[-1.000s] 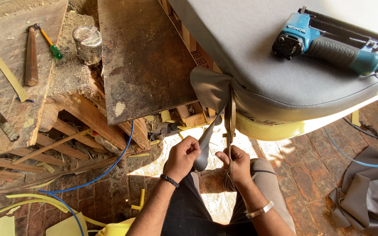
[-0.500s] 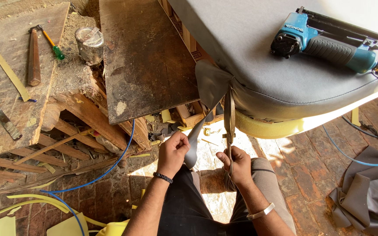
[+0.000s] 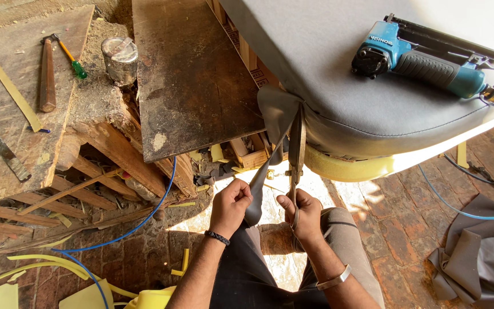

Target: The person staples gray fabric onto a seat cushion using a pneumatic staple gun, then trims excess fabric with shears. The person repeatedly staples and trims around the edges to secure the fabric and remove overhang.

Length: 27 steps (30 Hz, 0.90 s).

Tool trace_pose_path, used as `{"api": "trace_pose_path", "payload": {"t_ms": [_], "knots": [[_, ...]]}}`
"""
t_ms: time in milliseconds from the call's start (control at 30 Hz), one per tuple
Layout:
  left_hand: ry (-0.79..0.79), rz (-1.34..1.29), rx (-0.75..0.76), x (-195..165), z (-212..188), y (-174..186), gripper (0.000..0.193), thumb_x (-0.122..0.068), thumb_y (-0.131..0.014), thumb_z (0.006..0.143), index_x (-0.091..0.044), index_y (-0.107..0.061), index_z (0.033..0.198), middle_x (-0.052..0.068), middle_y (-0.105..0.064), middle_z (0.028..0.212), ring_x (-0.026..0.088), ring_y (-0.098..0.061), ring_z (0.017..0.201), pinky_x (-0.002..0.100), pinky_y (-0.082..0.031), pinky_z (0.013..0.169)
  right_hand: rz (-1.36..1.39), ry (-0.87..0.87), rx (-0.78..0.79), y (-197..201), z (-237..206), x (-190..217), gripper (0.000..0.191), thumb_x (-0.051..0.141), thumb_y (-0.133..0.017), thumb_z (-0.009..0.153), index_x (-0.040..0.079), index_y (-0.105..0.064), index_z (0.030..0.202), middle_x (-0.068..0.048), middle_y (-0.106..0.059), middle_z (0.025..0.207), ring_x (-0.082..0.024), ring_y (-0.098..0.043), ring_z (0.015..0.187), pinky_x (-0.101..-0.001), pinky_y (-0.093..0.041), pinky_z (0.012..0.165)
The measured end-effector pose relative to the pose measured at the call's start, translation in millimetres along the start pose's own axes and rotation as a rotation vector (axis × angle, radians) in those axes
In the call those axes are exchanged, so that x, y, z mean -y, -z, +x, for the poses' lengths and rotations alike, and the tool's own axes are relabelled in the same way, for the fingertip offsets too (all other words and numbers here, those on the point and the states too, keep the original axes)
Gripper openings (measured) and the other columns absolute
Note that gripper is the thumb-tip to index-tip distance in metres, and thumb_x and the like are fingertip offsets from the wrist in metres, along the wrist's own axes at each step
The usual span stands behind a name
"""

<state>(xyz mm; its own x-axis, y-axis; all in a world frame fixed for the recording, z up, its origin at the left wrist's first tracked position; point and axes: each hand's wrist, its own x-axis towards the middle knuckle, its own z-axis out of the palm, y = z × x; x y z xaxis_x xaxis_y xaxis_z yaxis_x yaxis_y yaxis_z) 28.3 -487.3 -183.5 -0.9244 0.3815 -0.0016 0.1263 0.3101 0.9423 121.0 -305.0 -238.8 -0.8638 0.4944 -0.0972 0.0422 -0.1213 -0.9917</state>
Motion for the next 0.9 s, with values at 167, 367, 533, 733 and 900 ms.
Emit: {"api": "trace_pose_path", "payload": {"t_ms": [167, 367, 533, 733, 900], "knots": [[-0.016, -0.071, -0.088, 8, 3, 9, 0.011, -0.001, -0.066, 0.084, -0.009, -0.062, 0.079, -0.002, -0.062, 0.068, 0.006, -0.057, 0.063, 0.022, -0.045, 0.059, -0.037, 0.034, 0.027, 4, -6, 3, 0.039, 0.036, -0.082, 0.082, 0.005, -0.062, 0.071, 0.002, -0.051, 0.051, -0.007, -0.045, 0.041, -0.0257, -0.037, 0.038], [-0.135, -0.095, -0.293, 14, 10, 31, 0.013, -0.001, -0.062, 0.081, -0.012, -0.063, 0.074, -0.003, -0.062, 0.068, 0.007, -0.051, 0.059, 0.022, -0.039, 0.055, -0.005, 0.039, 0.000, 4, -2, 6, 0.038, 0.038, -0.080, 0.084, 0.007, -0.060, 0.074, 0.003, -0.052, 0.053, -0.006, -0.046, 0.043, -0.0255, -0.038, 0.038], [-0.192, -0.017, -0.224, 22, 5, 38, 0.014, -0.001, -0.060, 0.081, -0.013, -0.062, 0.074, -0.005, -0.061, 0.064, 0.006, -0.054, 0.057, 0.021, -0.040, 0.052, 0.008, -0.018, 0.015, -1, -3, 11, 0.040, 0.037, -0.082, 0.084, 0.005, -0.060, 0.074, 0.003, -0.049, 0.053, -0.006, -0.042, 0.043, -0.0260, -0.034, 0.038], [-0.044, 0.154, -0.499, 4, 34, 47, 0.010, -0.003, -0.060, 0.090, -0.012, -0.063, 0.089, 0.000, -0.065, 0.077, 0.015, -0.056, 0.063, 0.030, -0.045, 0.055, 0.020, -0.007, 0.034, 10, -21, 20, 0.036, 0.034, -0.080, 0.085, 0.005, -0.061, 0.075, 0.004, -0.050, 0.054, -0.006, -0.043, 0.042, -0.0256, -0.034, 0.038], [-0.759, 0.426, -0.638, -62, 74, 8, 0.058, -0.015, -0.080, 0.088, -0.003, -0.046, 0.134, 0.019, -0.056, 0.135, 0.035, -0.055, 0.130, 0.049, -0.046, 0.115, 0.097, -0.083, 0.056, 26, -43, 19, 0.032, 0.032, -0.078, 0.086, 0.005, -0.061, 0.079, 0.003, -0.050, 0.055, -0.006, -0.044, 0.041, -0.0255, -0.033, 0.036]]}}
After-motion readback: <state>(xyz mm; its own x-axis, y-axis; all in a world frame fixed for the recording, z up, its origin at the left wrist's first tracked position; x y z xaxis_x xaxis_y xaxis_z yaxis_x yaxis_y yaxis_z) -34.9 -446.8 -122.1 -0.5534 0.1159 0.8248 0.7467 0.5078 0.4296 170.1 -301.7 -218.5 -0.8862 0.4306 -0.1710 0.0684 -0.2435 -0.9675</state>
